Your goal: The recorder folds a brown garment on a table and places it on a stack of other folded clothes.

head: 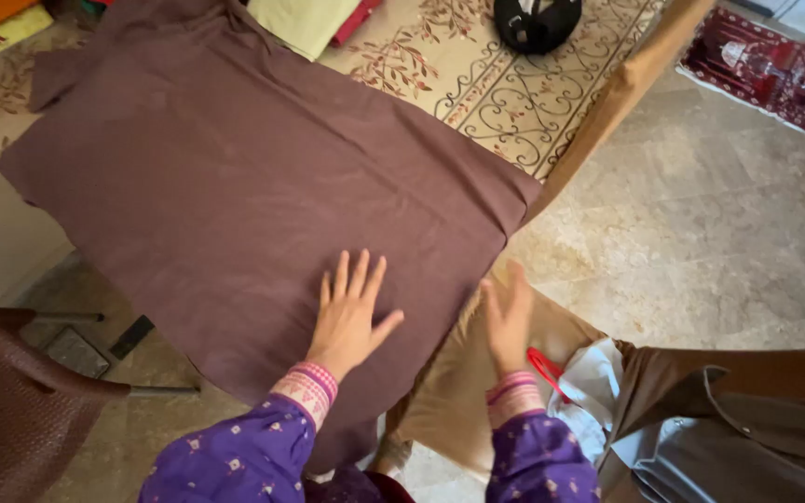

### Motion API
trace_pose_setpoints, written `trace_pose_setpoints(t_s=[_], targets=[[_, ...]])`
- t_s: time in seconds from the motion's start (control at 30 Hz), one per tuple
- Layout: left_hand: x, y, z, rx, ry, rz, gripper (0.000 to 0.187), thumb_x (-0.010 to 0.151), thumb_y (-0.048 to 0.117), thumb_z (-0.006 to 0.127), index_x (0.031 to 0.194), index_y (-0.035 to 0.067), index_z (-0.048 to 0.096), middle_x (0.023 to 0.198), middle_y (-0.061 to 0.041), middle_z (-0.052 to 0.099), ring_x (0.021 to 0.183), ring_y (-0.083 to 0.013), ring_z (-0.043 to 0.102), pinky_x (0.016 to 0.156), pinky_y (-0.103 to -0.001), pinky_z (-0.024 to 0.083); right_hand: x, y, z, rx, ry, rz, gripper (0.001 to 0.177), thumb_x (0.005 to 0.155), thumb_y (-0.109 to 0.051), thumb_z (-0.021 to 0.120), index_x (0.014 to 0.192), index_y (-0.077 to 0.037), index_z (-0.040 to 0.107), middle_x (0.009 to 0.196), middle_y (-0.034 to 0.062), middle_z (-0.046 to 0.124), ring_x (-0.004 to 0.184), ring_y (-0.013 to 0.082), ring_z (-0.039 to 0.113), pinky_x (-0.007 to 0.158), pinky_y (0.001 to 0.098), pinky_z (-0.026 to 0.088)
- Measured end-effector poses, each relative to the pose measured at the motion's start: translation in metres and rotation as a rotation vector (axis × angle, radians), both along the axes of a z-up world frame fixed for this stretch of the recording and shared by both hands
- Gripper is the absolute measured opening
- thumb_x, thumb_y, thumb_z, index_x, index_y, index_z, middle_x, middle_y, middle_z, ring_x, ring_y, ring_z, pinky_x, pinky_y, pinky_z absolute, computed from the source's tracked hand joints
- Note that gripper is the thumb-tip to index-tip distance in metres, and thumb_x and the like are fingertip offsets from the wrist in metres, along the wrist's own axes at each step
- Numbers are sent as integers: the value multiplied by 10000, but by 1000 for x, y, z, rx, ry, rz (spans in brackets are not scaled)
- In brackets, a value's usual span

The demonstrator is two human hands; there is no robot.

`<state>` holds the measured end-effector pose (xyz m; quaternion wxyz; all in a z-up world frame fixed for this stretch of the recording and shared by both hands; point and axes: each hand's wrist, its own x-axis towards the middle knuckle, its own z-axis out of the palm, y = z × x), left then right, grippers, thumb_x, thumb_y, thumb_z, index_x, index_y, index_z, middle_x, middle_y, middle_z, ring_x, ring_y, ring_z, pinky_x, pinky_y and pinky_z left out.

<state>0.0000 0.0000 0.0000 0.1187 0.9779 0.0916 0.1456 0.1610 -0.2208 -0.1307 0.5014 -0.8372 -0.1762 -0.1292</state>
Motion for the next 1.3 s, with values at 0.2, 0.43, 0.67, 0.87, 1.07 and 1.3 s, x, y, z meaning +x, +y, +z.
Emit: trace_pose_setpoints(t_s=[0.2, 0.43, 0.67, 0.87, 1.07, 1.3], targets=[[-25, -11, -16, 77, 73, -35, 850, 914, 586, 593, 1546, 70, 353, 1611, -227, 283, 1474, -440, 252, 1162, -624, 213, -29, 51, 65, -372, -193, 102, 647, 924, -333, 713, 1466, -37, 522, 1563, 229, 444, 1455, 448, 320, 1102, 583, 184], [-12, 0, 4, -81, 170, 46, 876, 921, 618, 579, 1575, 89, 336, 1614, -194, 309, 1500, -395, 282, 1206, -590, 231, -19, 47, 78, -532, 50, -17, 445, 1024, -457, 640, 1369, -181, 594, 1509, 45, 536, 1495, 265, 440, 1324, 438, 316], [-19, 2, -14, 86, 42, 99, 994, 835, 682, 627, 1554, 72, 310, 1598, -259, 247, 1475, -447, 220, 1149, -650, 179, 40, 52, 68, -453, -157, -69, 716, 963, -473, 650, 1515, -59, 459, 1581, 244, 387, 1452, 450, 317, 1165, 561, 254], [1, 12, -8, -25, 97, 89, 996, 840, 699, 630, 1567, 93, 321, 1609, -232, 269, 1499, -412, 242, 1195, -628, 177, 117, 54, 37, -295, -117, -79, 693, 1070, -502, 558, 1588, -70, 399, 1659, 257, 319, 1529, 465, 302, 1272, 528, 270], [16, 8, -17, 13, 28, 30, 1001, 822, 703, 640, 1571, 116, 330, 1625, -208, 256, 1505, -417, 208, 1180, -662, 150, 145, 54, 25, -365, -55, -34, 717, 1034, -499, 584, 1585, -79, 398, 1689, 259, 194, 1513, 508, 215, 1234, 542, 240], [19, 12, -21, 1, 32, -10, 1058, 803, 749, 642, 1581, 114, 309, 1644, -211, 232, 1515, -425, 178, 1184, -664, 125, 137, 53, 26, -63, -68, 163, 714, 1026, -530, 574, 1564, -106, 371, 1713, 217, 122, 1556, 458, 235, 1245, 563, 296]])
